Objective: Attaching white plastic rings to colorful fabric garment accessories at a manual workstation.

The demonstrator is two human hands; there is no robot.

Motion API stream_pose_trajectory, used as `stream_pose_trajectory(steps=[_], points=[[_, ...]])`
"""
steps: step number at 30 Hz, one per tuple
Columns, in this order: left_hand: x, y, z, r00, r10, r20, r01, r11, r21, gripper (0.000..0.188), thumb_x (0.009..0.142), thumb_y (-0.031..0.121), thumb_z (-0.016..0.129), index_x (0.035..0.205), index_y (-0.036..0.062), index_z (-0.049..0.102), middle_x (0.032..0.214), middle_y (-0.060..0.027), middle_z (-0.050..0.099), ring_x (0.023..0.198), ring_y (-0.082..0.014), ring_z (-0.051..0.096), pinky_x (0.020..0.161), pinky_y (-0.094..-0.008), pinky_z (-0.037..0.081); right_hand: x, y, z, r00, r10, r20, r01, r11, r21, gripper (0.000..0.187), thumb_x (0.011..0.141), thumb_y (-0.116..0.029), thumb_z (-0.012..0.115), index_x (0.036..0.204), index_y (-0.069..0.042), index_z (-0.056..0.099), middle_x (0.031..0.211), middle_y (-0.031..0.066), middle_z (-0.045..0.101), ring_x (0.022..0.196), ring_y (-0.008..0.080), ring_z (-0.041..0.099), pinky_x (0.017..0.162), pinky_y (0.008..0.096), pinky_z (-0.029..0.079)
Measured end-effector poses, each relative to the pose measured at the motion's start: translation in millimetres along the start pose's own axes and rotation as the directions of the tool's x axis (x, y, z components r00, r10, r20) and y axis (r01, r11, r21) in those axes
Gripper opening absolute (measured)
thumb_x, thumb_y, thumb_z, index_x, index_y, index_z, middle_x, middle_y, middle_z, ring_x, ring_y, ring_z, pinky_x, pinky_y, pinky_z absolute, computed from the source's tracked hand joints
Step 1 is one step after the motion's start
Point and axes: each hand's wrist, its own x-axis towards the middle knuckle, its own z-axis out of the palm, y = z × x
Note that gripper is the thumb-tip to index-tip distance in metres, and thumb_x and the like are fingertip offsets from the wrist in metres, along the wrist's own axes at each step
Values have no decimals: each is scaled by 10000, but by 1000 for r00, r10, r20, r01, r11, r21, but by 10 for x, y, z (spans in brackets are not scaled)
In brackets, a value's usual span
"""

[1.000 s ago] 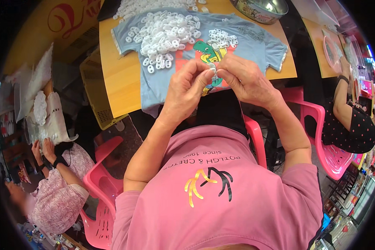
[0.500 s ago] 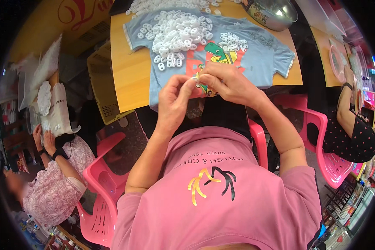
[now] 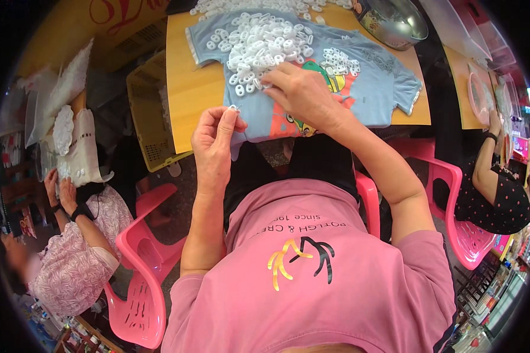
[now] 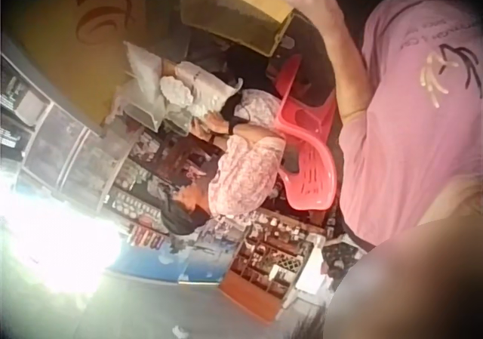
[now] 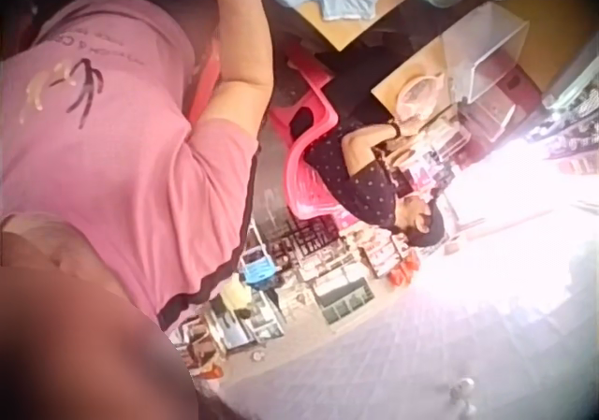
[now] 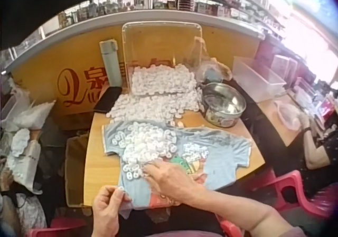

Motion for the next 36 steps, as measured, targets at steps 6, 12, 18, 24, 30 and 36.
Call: stream_pose_trajectory(steps=[6,12,18,24,30,36], points=[[47,27,237,995,-54,87,65,990,-127,157,982,155,572,1013,2,580,1007,-99,672,865,-120,625,790,-258,496,-152,-11,-247,952,253,169,-305,783,543,217,892,-136,666,1077,-23,662,877,37,636,748,111,602,669,249,499],[60,-12,477,986,51,161,-26,988,-154,152,987,133,553,1036,-9,572,1196,-159,628,951,-135,629,836,-271,513,-305,-135,-413,862,427,275,-416,284,864,238,932,-149,649,1104,16,644,935,34,644,745,85,598,673,225,501],[38,35,596,978,78,193,-43,982,-182,142,988,124,547,1045,-4,567,1217,-175,615,978,-138,628,807,-259,541,-363,-184,-484,851,465,245,-368,194,910,292,922,-140,662,1159,21,609,939,53,645,728,101,609,653,230,504],[21,26,699,980,18,200,21,981,-192,148,988,129,547,1047,-5,561,1219,-172,613,963,-137,635,775,-242,561,-405,-175,-492,852,487,193,-315,181,932,301,927,-136,652,1173,30,600,944,60,644,720,100,610,653,232,514],[69,-9,744,986,-9,166,36,986,-160,176,976,150,579,1058,-5,595,1022,-96,659,839,-100,621,726,-227,513,-463,-158,-545,835,498,235,-312,77,947,302,959,-133,598,1224,12,591,952,60,636,727,103,613,679,241,527],[127,47,795,985,-32,168,52,992,-118,154,972,144,585,1020,-2,598,919,-57,651,816,-103,616,748,-243,505,-445,-203,-609,834,503,228,-311,86,947,302,968,-130,579,1236,10,589,915,46,625,721,96,598,694,239,521]])
